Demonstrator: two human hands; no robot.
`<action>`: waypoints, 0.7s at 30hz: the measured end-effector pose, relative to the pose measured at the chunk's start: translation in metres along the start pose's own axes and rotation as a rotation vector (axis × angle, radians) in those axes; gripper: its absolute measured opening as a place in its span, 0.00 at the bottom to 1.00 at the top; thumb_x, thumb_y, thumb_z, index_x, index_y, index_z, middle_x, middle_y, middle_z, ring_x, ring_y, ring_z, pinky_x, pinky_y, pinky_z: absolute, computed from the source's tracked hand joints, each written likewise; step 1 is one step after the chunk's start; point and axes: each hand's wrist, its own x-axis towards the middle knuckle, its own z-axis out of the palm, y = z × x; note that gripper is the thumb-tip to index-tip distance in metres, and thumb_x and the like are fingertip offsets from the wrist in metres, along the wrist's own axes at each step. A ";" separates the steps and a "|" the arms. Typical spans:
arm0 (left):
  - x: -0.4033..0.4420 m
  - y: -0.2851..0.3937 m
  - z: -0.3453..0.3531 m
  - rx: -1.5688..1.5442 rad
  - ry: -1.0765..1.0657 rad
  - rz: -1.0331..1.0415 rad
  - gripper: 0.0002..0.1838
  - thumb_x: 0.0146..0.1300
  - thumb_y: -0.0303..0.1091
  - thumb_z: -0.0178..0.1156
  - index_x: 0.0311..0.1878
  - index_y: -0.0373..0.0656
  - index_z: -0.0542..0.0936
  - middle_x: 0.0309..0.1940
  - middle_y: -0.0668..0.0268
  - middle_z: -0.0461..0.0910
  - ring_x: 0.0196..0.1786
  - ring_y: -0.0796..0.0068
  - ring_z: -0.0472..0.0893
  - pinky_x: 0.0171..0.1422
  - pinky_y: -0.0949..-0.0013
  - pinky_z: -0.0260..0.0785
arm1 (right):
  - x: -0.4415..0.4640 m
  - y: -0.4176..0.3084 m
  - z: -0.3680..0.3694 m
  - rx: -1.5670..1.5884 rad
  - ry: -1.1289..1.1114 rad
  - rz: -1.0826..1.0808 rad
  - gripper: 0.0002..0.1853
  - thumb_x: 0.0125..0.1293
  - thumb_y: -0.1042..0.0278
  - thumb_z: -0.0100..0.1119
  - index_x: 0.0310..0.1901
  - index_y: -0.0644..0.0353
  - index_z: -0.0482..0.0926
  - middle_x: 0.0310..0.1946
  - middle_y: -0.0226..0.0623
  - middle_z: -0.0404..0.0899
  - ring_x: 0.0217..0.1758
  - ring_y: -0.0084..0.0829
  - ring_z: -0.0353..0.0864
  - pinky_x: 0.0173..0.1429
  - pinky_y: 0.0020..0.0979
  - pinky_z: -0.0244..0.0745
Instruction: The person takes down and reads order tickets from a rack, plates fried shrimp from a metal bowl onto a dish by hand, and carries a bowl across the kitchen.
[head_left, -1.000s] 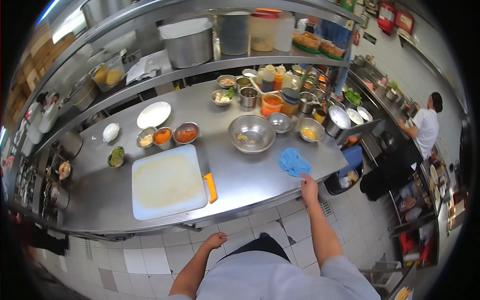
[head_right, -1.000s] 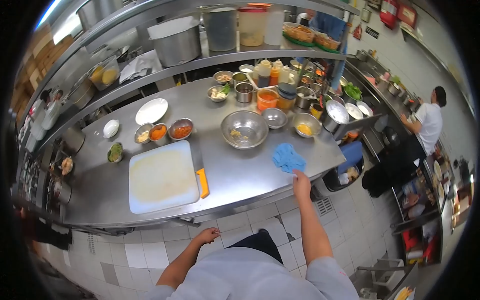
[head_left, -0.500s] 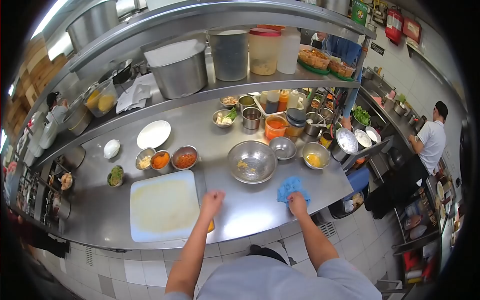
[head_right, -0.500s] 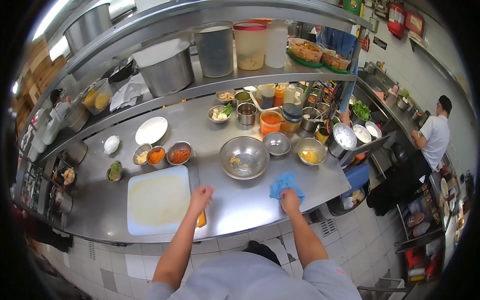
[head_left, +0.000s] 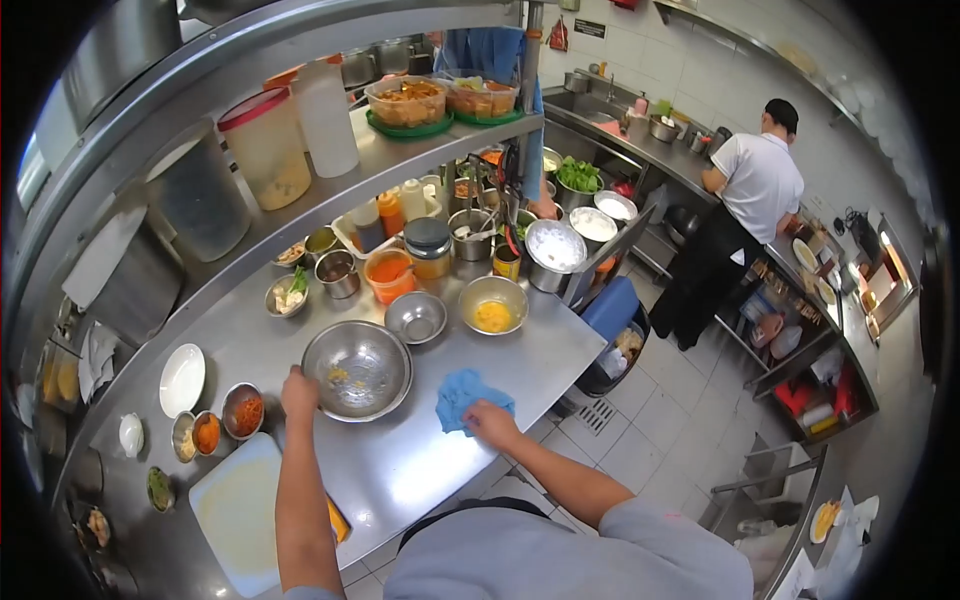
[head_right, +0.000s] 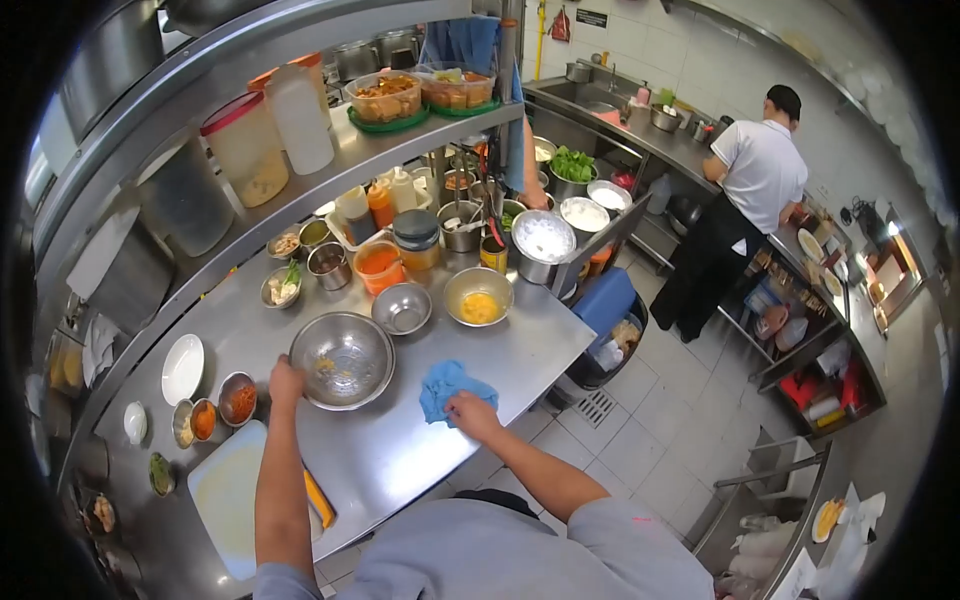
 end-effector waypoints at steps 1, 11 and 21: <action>0.002 0.009 -0.014 0.037 0.024 0.012 0.21 0.60 0.31 0.60 0.56 0.34 0.79 0.48 0.39 0.85 0.54 0.37 0.83 0.61 0.45 0.76 | 0.000 0.001 0.002 0.023 0.027 -0.015 0.07 0.61 0.71 0.67 0.42 0.53 0.85 0.40 0.40 0.81 0.45 0.41 0.85 0.51 0.40 0.79; -0.050 0.002 -0.064 -0.107 0.432 0.644 0.11 0.56 0.23 0.62 0.43 0.46 0.79 0.54 0.58 0.79 0.51 0.51 0.83 0.49 0.52 0.78 | 0.013 -0.021 0.016 -0.012 0.013 -0.045 0.08 0.59 0.73 0.66 0.40 0.55 0.86 0.39 0.40 0.81 0.41 0.41 0.84 0.47 0.39 0.79; -0.073 -0.008 -0.032 -0.511 0.523 0.128 0.08 0.56 0.21 0.62 0.39 0.36 0.75 0.49 0.50 0.77 0.49 0.46 0.78 0.48 0.50 0.72 | 0.030 -0.009 0.023 0.111 -0.029 -0.039 0.10 0.57 0.75 0.72 0.42 0.60 0.85 0.39 0.38 0.81 0.40 0.33 0.81 0.47 0.33 0.78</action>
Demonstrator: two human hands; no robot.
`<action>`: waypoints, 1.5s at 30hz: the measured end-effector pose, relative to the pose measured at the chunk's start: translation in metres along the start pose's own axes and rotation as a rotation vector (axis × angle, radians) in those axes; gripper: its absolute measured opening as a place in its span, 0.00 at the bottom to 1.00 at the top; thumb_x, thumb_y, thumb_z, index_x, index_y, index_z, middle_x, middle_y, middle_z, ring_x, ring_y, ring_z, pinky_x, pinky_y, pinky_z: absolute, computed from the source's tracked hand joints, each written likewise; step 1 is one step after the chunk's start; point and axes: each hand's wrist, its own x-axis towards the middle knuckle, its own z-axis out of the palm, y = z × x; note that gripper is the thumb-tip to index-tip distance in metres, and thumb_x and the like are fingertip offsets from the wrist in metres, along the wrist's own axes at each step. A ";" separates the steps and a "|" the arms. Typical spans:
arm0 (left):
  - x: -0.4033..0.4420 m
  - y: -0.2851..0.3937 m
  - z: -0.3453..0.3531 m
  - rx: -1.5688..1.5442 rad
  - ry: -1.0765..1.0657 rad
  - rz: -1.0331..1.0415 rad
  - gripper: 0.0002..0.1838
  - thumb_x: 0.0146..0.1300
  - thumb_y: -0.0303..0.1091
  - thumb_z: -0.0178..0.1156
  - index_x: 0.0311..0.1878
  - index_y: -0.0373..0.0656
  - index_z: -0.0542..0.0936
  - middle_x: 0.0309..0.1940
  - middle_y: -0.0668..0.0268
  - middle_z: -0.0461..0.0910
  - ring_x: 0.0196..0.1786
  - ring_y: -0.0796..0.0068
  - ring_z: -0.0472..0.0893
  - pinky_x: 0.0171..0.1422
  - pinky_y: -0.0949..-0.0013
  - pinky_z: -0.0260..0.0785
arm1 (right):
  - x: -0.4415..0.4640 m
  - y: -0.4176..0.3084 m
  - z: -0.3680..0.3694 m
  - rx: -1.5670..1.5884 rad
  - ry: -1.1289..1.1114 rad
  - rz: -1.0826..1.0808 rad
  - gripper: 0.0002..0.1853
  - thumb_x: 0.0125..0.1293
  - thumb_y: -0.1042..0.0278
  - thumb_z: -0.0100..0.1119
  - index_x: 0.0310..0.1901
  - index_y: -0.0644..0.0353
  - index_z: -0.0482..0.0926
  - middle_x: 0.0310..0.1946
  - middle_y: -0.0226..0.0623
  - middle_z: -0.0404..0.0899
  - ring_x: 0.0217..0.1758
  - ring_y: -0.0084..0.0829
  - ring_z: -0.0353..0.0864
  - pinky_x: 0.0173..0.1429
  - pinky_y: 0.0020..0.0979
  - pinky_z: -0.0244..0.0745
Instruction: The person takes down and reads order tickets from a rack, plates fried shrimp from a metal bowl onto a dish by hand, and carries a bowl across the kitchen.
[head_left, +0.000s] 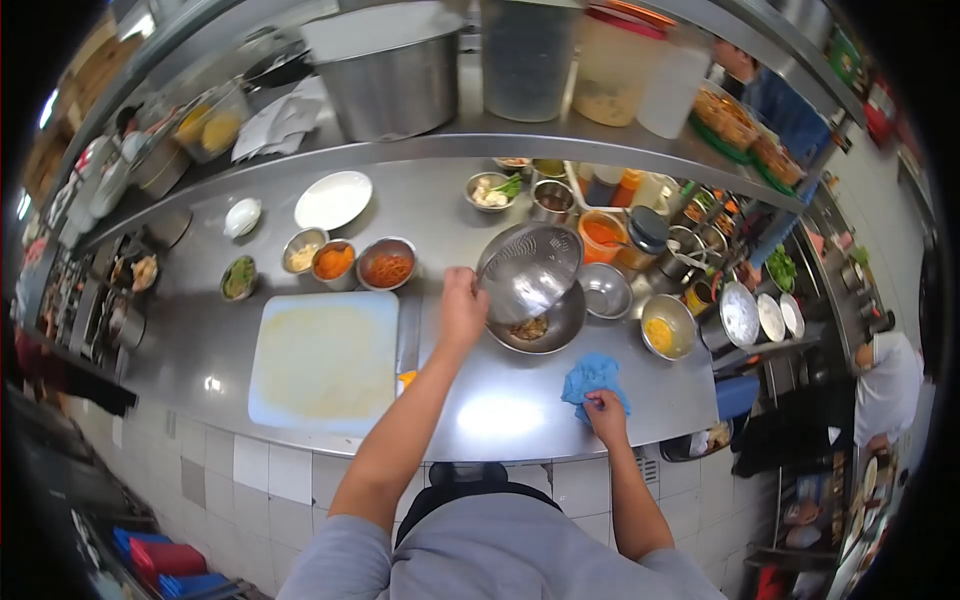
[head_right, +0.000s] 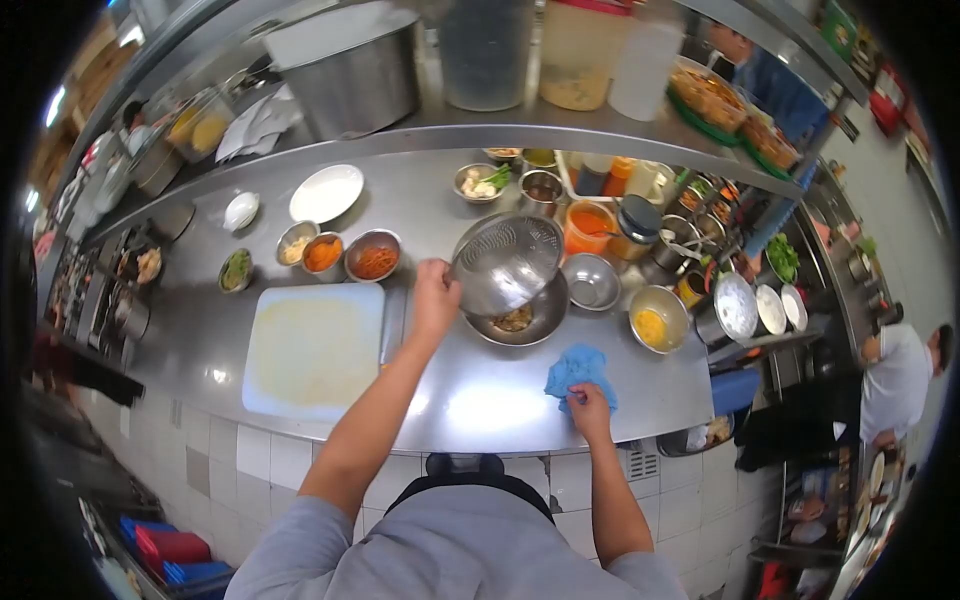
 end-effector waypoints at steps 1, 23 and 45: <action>-0.009 -0.021 0.009 0.057 -0.001 -0.045 0.09 0.57 0.21 0.64 0.40 0.36 0.74 0.43 0.52 0.77 0.45 0.51 0.80 0.46 0.54 0.73 | 0.001 0.000 0.001 0.001 -0.020 -0.018 0.10 0.57 0.75 0.72 0.42 0.60 0.85 0.39 0.38 0.81 0.40 0.33 0.81 0.47 0.33 0.78; -0.530 -0.306 -0.438 -0.557 -0.532 -1.224 0.22 0.71 0.53 0.64 0.51 0.43 0.86 0.40 0.65 0.86 0.33 0.69 0.85 0.36 0.61 0.82 | -0.255 -0.298 0.283 -0.181 -1.000 -0.381 0.17 0.60 0.78 0.64 0.52 0.55 0.87 0.31 0.30 0.76 0.32 0.25 0.76 0.41 0.29 0.75; -0.684 -0.445 -0.792 -0.398 0.485 -1.352 0.12 0.72 0.43 0.63 0.45 0.44 0.83 0.34 0.65 0.82 0.28 0.73 0.79 0.29 0.67 0.77 | -0.346 -0.409 0.574 -0.567 -1.438 -0.055 0.24 0.67 0.62 0.67 0.64 0.58 0.80 0.42 0.36 0.87 0.40 0.27 0.87 0.42 0.32 0.82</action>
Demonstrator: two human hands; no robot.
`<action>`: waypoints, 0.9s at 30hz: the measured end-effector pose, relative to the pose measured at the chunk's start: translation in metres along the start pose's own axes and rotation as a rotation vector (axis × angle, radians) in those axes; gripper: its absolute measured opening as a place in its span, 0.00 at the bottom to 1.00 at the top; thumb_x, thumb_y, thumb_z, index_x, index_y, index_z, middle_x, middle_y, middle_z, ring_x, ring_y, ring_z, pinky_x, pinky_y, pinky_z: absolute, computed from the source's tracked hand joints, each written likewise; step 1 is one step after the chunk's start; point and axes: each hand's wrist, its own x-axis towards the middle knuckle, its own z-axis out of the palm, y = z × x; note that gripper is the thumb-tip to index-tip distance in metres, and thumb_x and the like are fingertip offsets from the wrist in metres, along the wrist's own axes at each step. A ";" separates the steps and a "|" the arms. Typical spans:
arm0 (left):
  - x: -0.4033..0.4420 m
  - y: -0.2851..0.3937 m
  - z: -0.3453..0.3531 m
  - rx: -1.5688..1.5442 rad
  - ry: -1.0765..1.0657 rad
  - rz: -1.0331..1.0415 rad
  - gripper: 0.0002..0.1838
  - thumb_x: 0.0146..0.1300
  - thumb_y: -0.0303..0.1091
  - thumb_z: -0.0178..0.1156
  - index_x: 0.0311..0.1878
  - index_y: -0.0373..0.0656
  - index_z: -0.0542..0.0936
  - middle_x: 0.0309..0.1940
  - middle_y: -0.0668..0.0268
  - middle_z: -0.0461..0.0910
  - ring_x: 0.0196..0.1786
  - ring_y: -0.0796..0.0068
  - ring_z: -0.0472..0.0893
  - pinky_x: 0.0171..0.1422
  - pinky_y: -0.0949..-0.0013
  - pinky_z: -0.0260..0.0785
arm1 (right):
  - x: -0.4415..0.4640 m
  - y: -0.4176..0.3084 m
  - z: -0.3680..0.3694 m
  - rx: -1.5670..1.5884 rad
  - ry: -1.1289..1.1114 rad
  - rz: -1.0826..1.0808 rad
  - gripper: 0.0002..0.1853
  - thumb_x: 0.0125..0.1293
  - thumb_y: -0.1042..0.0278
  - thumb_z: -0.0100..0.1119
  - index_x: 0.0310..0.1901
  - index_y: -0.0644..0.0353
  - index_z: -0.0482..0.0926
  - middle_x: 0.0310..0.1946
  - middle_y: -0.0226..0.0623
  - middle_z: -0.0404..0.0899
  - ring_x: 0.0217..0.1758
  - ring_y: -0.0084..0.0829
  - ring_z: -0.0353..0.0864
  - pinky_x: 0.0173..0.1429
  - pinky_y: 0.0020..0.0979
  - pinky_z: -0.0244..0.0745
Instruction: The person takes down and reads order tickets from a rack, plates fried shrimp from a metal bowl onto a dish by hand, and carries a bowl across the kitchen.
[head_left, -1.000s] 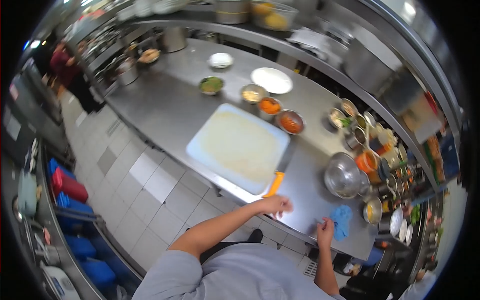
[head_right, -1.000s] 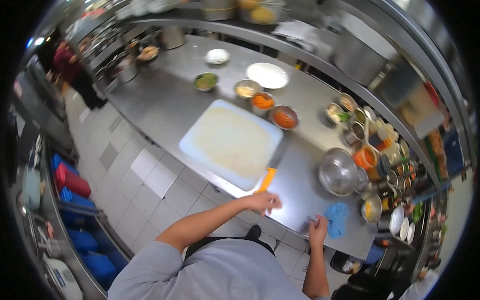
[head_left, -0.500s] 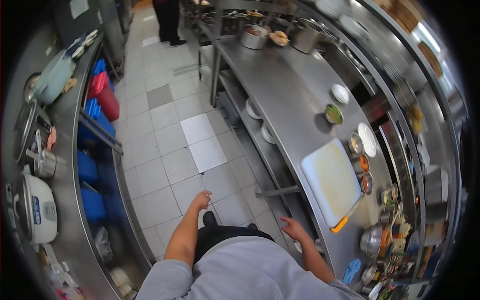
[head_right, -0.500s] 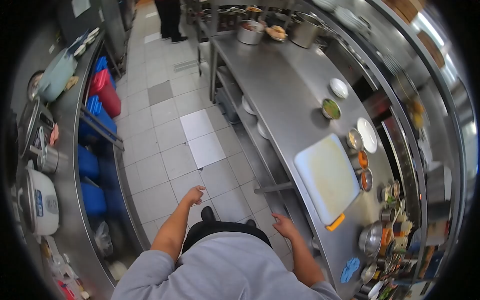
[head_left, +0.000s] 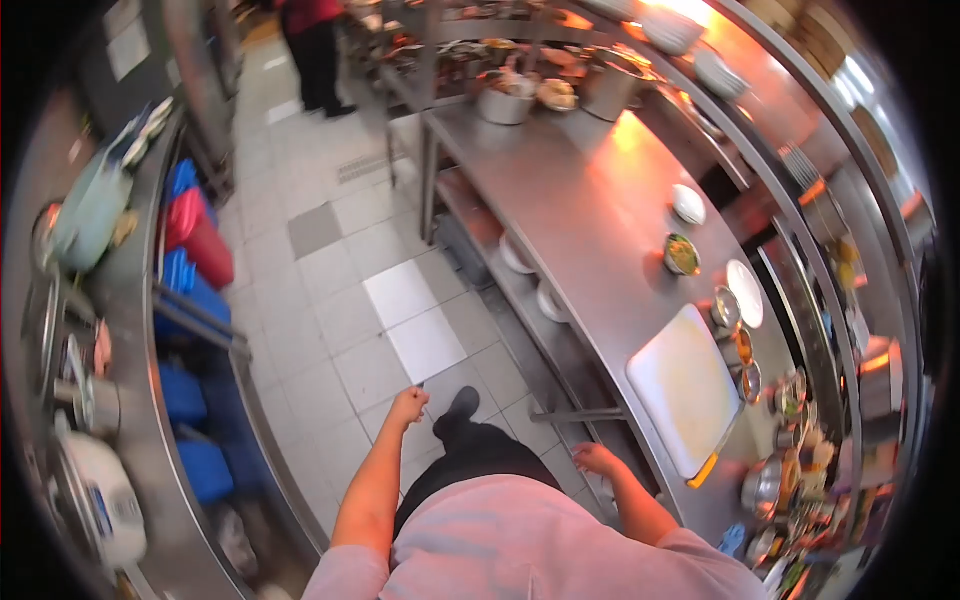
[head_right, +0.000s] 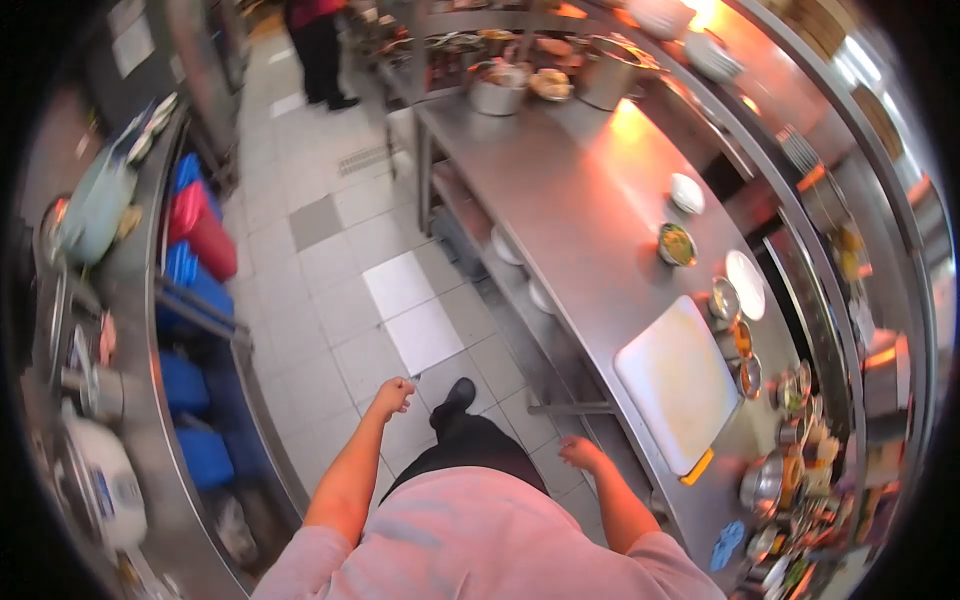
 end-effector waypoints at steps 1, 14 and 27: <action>0.011 0.018 0.007 0.013 0.023 0.072 0.12 0.72 0.43 0.63 0.48 0.45 0.84 0.36 0.64 0.83 0.29 0.72 0.80 0.31 0.67 0.78 | 0.012 0.006 0.002 0.018 -0.022 0.013 0.25 0.67 0.61 0.68 0.64 0.58 0.80 0.42 0.37 0.87 0.40 0.28 0.87 0.42 0.33 0.82; 0.235 0.223 0.046 0.458 -0.482 -0.003 0.19 0.71 0.47 0.65 0.51 0.39 0.83 0.36 0.63 0.84 0.29 0.71 0.81 0.31 0.64 0.78 | 0.105 -0.032 -0.008 0.571 0.237 0.137 0.24 0.65 0.59 0.67 0.62 0.55 0.80 0.41 0.38 0.87 0.35 0.30 0.87 0.33 0.35 0.82; 0.449 0.327 0.152 0.406 -0.594 -0.043 0.32 0.75 0.54 0.57 0.74 0.48 0.64 0.64 0.50 0.75 0.48 0.42 0.84 0.47 0.45 0.85 | 0.006 -0.096 0.155 1.205 0.691 0.640 0.25 0.65 0.65 0.67 0.64 0.60 0.80 0.44 0.43 0.88 0.41 0.36 0.91 0.39 0.36 0.86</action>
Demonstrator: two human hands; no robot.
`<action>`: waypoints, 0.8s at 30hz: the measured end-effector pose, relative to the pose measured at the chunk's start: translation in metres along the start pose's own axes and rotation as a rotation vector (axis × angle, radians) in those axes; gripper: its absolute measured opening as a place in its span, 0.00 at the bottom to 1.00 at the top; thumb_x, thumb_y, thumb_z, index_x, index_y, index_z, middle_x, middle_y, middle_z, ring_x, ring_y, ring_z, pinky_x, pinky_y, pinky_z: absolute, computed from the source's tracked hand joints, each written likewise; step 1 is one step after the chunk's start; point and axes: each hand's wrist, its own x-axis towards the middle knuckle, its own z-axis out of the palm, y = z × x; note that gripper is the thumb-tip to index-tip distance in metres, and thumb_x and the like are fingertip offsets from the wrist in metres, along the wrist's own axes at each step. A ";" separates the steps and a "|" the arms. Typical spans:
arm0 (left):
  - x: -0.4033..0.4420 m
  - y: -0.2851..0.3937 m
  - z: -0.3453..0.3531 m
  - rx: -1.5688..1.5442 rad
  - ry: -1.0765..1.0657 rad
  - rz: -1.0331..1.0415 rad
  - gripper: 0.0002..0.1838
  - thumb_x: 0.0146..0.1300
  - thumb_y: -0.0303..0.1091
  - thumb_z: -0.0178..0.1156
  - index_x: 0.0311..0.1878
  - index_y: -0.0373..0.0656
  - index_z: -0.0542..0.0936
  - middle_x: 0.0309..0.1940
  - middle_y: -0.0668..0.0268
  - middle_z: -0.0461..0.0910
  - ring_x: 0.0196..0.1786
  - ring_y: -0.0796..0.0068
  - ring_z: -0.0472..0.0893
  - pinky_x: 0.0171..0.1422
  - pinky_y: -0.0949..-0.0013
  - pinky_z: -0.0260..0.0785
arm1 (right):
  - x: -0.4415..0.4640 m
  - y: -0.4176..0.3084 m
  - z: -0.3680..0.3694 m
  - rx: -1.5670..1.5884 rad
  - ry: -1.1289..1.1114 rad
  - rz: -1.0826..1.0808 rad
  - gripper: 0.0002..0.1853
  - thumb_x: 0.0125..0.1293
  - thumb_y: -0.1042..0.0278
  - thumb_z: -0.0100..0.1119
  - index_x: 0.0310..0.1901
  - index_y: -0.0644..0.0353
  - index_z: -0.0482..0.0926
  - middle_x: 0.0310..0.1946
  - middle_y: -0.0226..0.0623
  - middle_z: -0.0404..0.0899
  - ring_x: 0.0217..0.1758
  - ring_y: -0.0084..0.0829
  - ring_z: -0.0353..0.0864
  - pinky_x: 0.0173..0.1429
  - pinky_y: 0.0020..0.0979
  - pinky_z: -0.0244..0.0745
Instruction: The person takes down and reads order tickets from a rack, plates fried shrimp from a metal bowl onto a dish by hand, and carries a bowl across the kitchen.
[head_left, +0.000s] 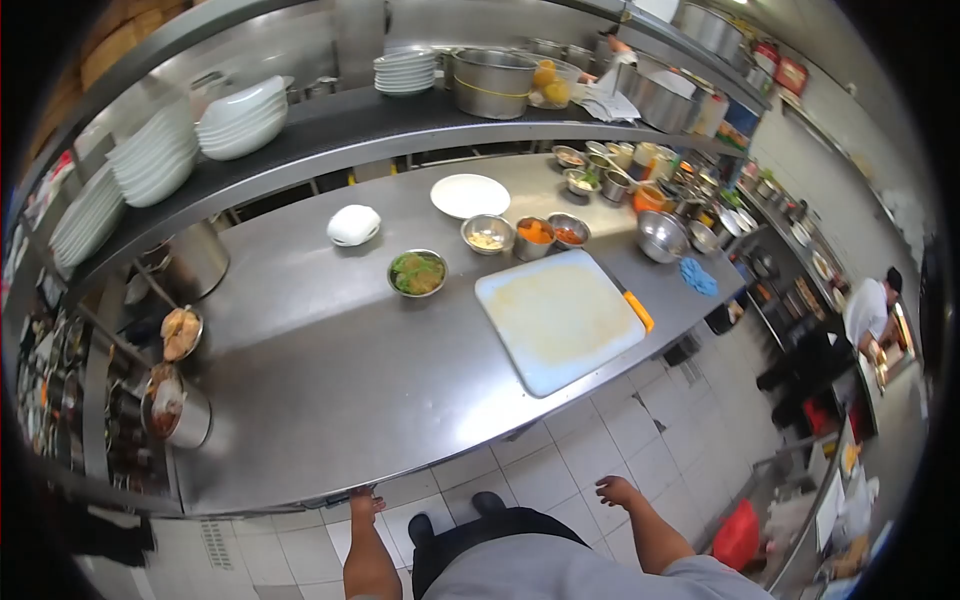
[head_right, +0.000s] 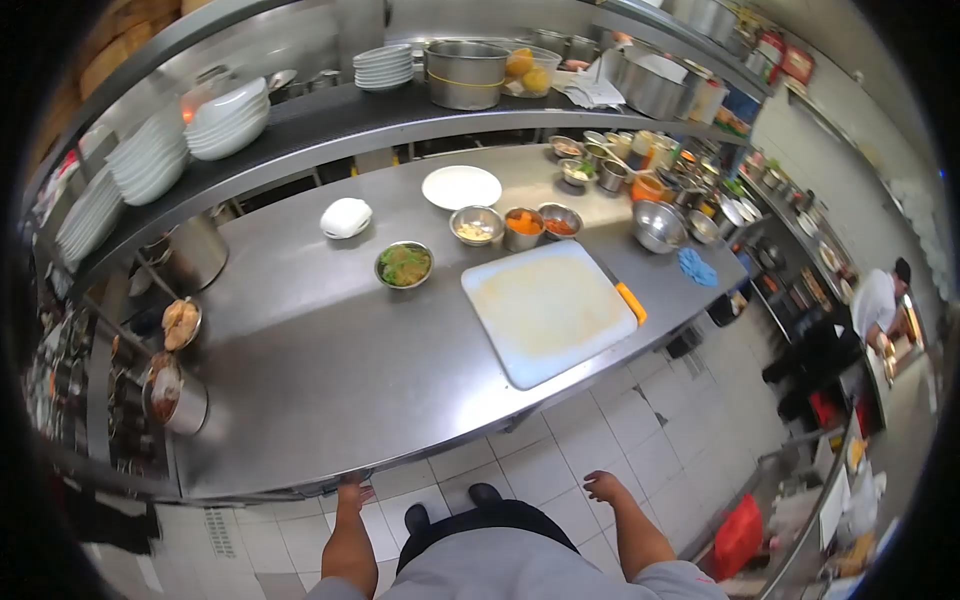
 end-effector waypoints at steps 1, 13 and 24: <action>0.018 0.000 -0.002 0.020 -0.029 -0.012 0.32 0.75 0.54 0.57 0.74 0.48 0.64 0.64 0.50 0.75 0.48 0.42 0.84 0.47 0.45 0.85 | -0.024 0.016 0.007 0.055 0.055 0.056 0.25 0.65 0.66 0.67 0.64 0.60 0.80 0.44 0.43 0.88 0.41 0.36 0.91 0.40 0.37 0.86; 0.119 0.008 0.009 -0.288 -0.110 -0.125 0.24 0.76 0.52 0.54 0.64 0.44 0.73 0.52 0.53 0.81 0.42 0.55 0.84 0.46 0.54 0.86 | -0.224 0.127 0.113 0.312 0.208 0.440 0.28 0.67 0.68 0.65 0.69 0.58 0.75 0.46 0.39 0.88 0.39 0.33 0.91 0.32 0.33 0.85; 0.052 -0.057 0.029 -0.648 0.092 -0.106 0.23 0.76 0.49 0.47 0.62 0.42 0.74 0.48 0.55 0.79 0.40 0.58 0.82 0.42 0.63 0.84 | -0.242 0.184 0.134 0.410 0.175 0.449 0.28 0.66 0.63 0.69 0.67 0.57 0.77 0.49 0.39 0.87 0.45 0.32 0.90 0.43 0.35 0.86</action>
